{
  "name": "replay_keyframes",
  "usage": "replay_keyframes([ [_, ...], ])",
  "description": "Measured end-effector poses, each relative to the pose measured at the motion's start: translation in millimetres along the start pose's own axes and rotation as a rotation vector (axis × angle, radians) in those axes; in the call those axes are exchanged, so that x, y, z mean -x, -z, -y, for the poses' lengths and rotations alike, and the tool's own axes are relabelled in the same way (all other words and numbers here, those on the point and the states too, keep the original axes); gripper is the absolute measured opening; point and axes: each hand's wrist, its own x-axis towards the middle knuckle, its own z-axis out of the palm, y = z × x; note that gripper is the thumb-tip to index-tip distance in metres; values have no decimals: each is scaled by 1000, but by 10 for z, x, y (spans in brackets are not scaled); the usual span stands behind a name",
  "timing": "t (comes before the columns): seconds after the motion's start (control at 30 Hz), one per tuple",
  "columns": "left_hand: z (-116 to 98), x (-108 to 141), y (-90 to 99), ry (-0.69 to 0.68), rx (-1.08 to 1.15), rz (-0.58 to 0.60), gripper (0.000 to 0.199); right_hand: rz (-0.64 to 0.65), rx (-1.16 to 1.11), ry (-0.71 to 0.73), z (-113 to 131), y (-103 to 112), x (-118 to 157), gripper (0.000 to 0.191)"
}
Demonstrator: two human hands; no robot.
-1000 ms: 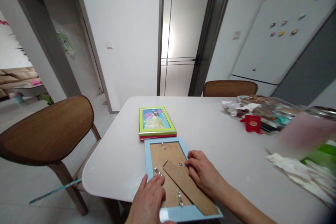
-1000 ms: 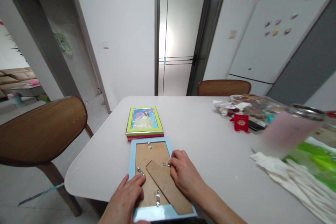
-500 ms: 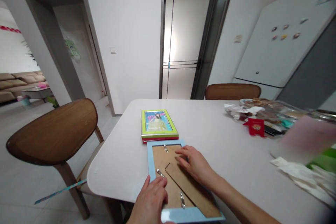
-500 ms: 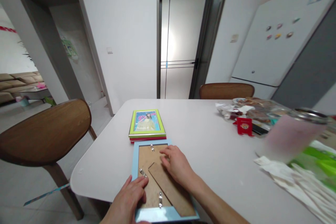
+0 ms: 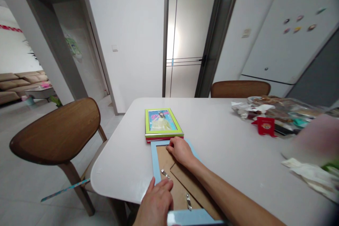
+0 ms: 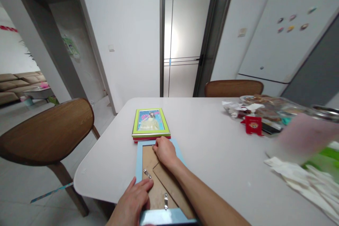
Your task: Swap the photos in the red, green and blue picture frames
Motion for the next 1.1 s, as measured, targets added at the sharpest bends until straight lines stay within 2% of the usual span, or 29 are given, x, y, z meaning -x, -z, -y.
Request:
replay_keyframes([
  [0.13,9,-4,-15,-8,7,21,35,-27,-11,-36,14,-23,-88,10],
  [0.23,23,7,-6,-6,19,11,36,-19,-43,-10,38,38,-55,14],
  [0.33,20,39,24,1,41,4,35,26,-94,88,70,161,138,19],
  [0.43,-8,68,68,25,60,12,33,109,-147,217,141,255,431,16],
  [0.57,-55,77,122,45,51,1,32,148,-186,308,268,231,686,15],
  [0.77,-54,71,117,37,77,11,31,82,-197,258,301,112,681,13],
  [1.1,-46,45,129,38,98,18,31,155,-172,368,309,167,661,14],
])
